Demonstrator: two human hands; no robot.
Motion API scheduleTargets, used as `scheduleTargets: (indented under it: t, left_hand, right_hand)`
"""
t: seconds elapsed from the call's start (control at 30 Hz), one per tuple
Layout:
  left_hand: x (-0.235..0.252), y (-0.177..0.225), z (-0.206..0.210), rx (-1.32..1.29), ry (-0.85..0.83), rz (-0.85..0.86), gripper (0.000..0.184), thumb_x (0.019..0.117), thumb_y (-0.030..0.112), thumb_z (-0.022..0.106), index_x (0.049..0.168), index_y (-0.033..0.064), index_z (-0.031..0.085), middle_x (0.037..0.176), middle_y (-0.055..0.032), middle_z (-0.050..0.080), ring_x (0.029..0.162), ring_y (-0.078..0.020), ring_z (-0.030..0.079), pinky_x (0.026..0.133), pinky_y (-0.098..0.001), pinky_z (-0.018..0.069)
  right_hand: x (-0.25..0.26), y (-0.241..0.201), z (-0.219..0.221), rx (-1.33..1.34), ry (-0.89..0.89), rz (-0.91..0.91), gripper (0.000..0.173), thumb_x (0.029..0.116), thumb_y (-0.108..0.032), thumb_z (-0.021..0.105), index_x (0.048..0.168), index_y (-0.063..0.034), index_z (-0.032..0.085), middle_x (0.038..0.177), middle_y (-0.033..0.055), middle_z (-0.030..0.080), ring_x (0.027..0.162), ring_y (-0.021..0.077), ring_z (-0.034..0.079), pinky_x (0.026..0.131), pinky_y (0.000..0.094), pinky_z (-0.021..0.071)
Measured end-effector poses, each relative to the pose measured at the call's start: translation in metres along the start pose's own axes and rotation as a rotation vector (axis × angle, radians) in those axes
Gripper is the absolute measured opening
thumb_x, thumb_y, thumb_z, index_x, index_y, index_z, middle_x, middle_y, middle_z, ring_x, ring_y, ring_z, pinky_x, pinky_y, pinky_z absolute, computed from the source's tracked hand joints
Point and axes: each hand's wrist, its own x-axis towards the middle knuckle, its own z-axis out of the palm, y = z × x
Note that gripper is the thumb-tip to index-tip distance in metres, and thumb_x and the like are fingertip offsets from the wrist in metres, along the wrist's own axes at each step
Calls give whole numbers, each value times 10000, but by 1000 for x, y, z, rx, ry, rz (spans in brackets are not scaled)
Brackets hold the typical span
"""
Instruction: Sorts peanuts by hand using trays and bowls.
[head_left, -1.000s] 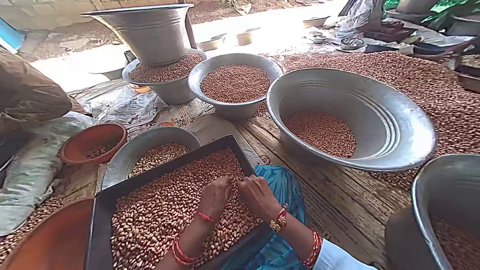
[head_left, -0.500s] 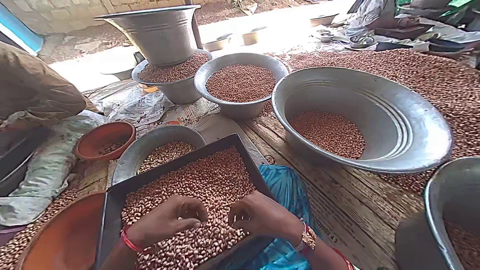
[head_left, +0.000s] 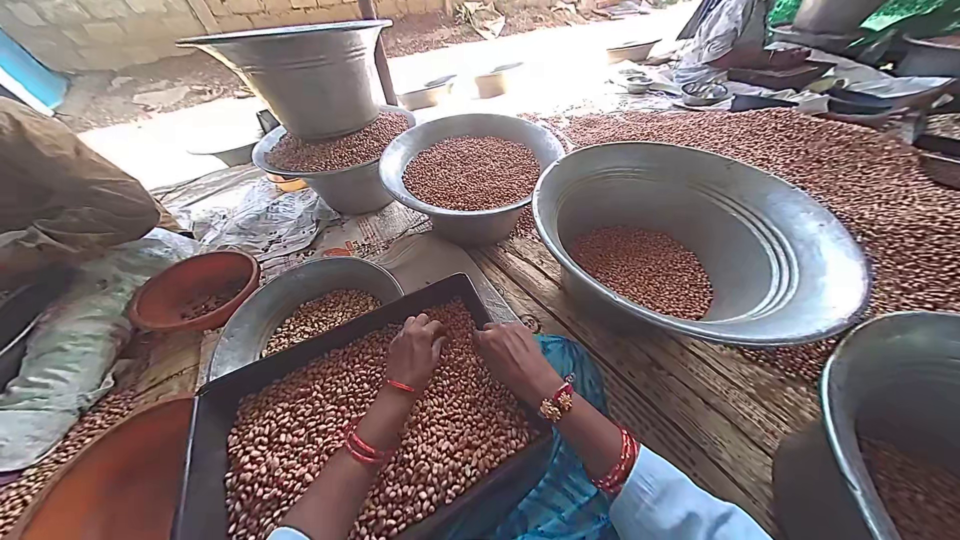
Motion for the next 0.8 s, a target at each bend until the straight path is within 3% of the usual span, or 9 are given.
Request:
scheduleTargets:
  t: [0.1,0.2,0.27,0.33,0.4,0.53,0.63,0.73,0.8]
  left_hand:
    - [0,-11,-4,-292,125,-55,216,970,133,655,1133,15,732,1037,-178,731,975,-319,709,902,-513,543]
    - [2,-16,-16,-421,169,-135,270,950,36,543,1202,3,634,955,-162,681,818,-286,660,772,-479,526]
    - [6,-13,-18,-342,136,-127,257,979,70,582,1214,5,663,978,-182,688,842,-306,657,810,-488,520]
    - [11,-8,-13,-242,94,-76,241,1012,122,607,1201,13,709,1088,-205,718,1000,-347,699,936,-511,531]
    - [16,-2,-5,-141,63,-10,261,1029,118,574,1221,15,719,1153,-221,712,1104,-383,689,990,-538,519]
    - [24,6,4,-8,10,16,275,1043,86,525,1228,6,711,1163,-239,695,1092,-409,688,954,-565,530]
    - [22,11,1,27,-15,20,285,1050,91,503,1230,-5,702,1164,-242,690,1079,-424,687,929,-580,531]
    - [21,11,2,56,-31,24,293,1046,103,504,1246,-22,679,1186,-251,683,1085,-433,686,920,-586,533]
    - [22,11,4,61,-41,18,306,1039,111,511,1266,-26,663,1212,-253,677,1108,-434,680,930,-590,531]
  right_hand:
    - [3,0,8,-28,7,-37,207,1007,-73,532,1051,32,704,1099,230,703,1041,415,682,863,567,524]
    - [5,-2,16,-23,9,-17,207,1005,-93,562,1077,31,710,1122,235,699,1081,421,663,878,554,518]
    - [6,-6,19,-35,8,6,222,1013,-69,529,1089,28,713,1117,239,700,1094,424,659,873,545,522]
    - [6,-10,20,-58,4,23,237,1017,-38,497,1101,25,710,1099,241,701,1090,427,660,861,541,525]
    - [5,-10,21,-67,-1,23,247,1023,-31,478,1099,23,707,1084,244,703,1081,431,663,852,544,521]
    - [4,-2,19,21,34,8,251,1030,-128,497,1107,-21,710,1016,206,724,1028,398,690,850,553,519]
    - [9,14,2,376,113,129,306,962,-266,578,1181,-83,690,986,135,729,968,310,701,827,535,513]
    - [21,31,-5,761,247,204,225,951,-140,537,1125,-46,644,920,71,640,841,183,618,766,404,492]
    - [30,29,-11,686,237,196,219,953,-141,544,1116,-60,666,881,55,636,802,175,600,747,395,479]
